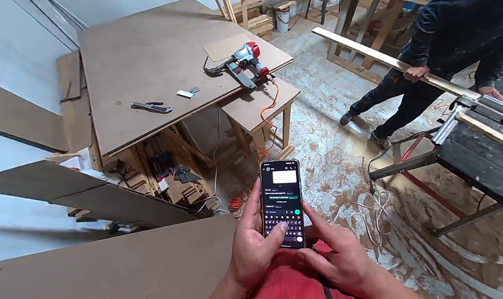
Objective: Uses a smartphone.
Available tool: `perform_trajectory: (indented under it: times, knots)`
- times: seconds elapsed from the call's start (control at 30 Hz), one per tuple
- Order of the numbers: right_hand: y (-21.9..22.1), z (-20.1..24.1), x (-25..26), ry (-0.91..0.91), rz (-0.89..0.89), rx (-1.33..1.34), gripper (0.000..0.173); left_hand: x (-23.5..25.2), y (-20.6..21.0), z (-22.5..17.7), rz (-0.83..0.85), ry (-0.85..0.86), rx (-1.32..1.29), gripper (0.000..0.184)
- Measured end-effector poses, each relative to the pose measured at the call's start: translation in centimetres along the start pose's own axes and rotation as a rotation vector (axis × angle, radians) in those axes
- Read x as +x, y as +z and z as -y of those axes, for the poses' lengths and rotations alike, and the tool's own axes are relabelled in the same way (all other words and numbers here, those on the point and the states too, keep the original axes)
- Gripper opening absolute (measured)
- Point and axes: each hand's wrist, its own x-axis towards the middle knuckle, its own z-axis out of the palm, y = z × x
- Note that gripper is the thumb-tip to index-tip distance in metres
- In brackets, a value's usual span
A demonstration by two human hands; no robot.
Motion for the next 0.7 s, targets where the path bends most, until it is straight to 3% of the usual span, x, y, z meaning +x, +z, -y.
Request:
perform_trajectory:
  times: [0.7]
  knots:
    - [-0.46, -0.06, -0.7, 0.009, -0.012, 0.013, 0.074, 0.03, 0.15, 0.3, 0.072, 0.011, -0.008, 0.086]
